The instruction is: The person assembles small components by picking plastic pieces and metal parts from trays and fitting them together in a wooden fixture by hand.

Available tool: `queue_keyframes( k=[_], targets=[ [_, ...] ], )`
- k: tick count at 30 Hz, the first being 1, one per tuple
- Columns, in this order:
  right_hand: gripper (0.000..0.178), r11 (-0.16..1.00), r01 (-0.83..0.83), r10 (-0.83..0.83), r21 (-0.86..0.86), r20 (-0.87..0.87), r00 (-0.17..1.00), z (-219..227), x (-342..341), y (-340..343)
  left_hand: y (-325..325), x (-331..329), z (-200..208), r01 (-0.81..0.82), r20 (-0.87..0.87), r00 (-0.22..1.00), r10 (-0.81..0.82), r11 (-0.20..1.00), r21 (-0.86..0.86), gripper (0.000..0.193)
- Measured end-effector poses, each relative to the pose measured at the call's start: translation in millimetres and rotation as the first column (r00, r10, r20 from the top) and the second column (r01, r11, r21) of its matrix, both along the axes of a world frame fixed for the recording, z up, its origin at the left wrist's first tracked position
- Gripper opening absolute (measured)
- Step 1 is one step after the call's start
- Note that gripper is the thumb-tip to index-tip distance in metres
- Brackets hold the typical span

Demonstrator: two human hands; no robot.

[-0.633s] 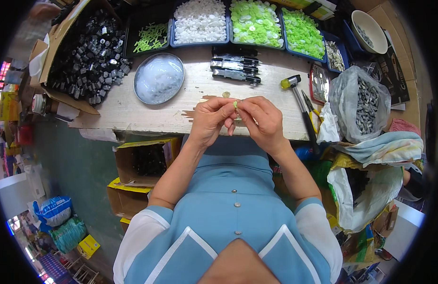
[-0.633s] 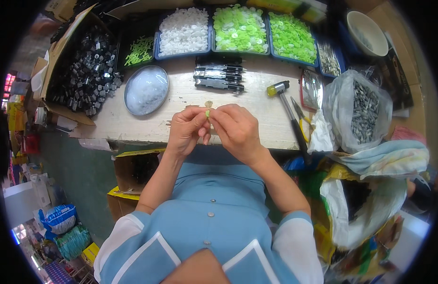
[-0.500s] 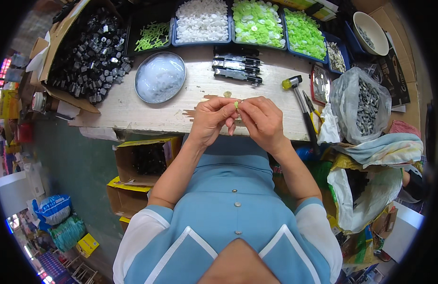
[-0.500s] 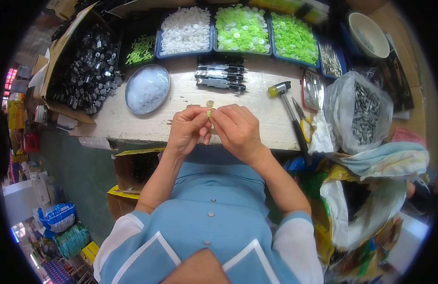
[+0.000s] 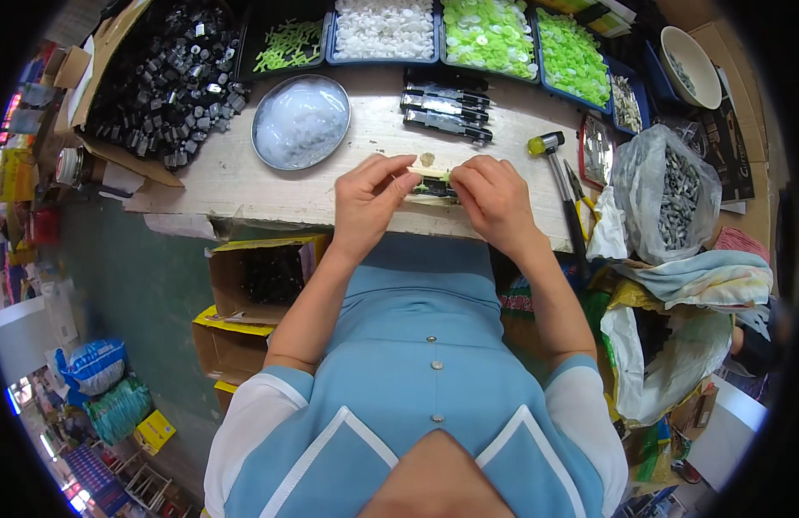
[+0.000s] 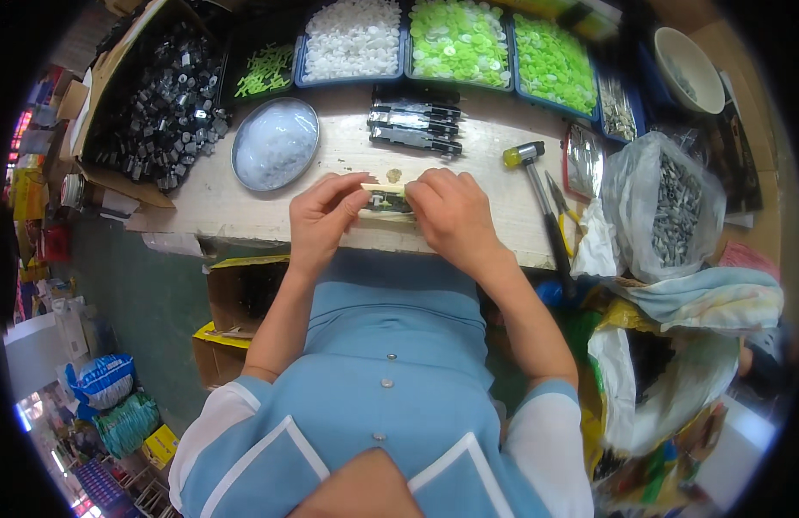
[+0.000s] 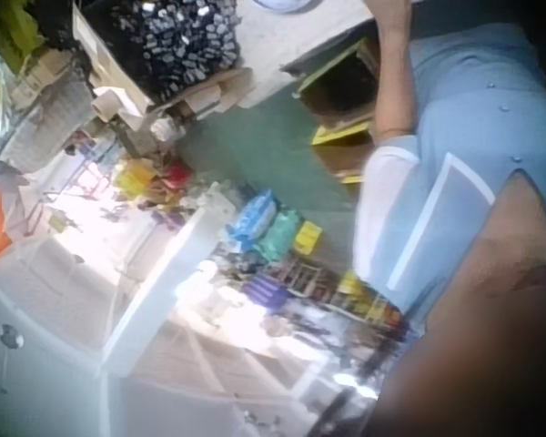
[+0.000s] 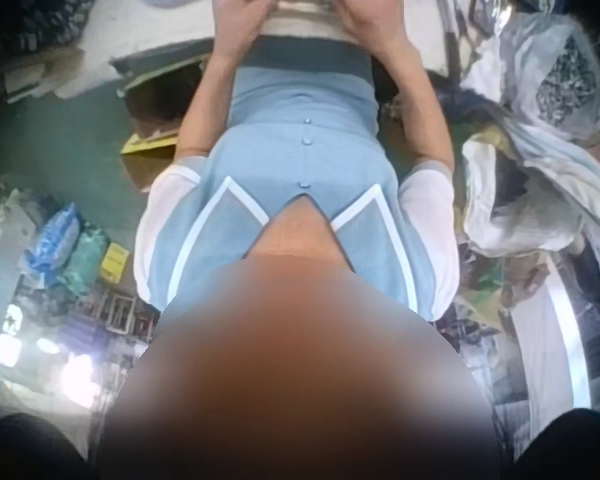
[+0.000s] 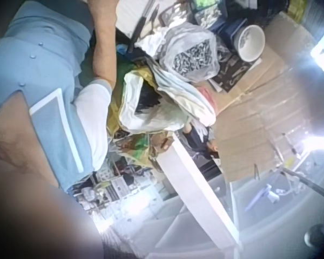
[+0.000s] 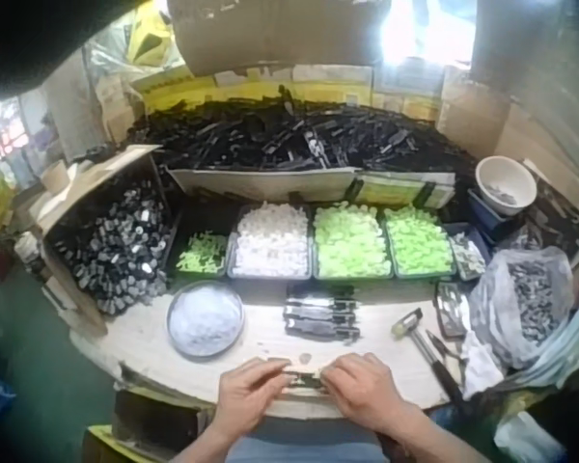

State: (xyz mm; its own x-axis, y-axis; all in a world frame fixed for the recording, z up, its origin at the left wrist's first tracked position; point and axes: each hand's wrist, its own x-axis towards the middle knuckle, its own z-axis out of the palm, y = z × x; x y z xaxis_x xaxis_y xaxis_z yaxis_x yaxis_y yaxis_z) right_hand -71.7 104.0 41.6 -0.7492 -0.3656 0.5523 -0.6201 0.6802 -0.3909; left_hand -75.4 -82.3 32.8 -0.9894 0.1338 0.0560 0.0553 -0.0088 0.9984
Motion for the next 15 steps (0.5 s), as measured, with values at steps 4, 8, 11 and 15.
queue_keyframes(
  k=[4,8,11,15],
  targets=[
    [0.009,0.973,-0.062,0.026,0.222,0.165,0.986,-4,-3,1,-6,-5,-15,-0.127,-0.419,0.907,-0.042,0.921,-0.368,0.013],
    [0.009,0.958,-0.111,0.071,0.263,0.159,0.985,-8,-9,-6,1,-4,-31,-0.143,-0.462,0.877,-0.129,0.850,-0.508,0.013],
    [0.008,0.934,-0.147,0.091,0.325,0.180,0.979,-5,-12,-10,4,-4,-37,-0.124,-0.451,0.882,-0.138,0.855,-0.504,0.011],
    [0.006,0.913,-0.186,0.113,0.364,0.212,0.971,-3,-17,-13,4,-5,-40,-0.098,-0.434,0.889,-0.144,0.867,-0.489,0.009]
  ],
)
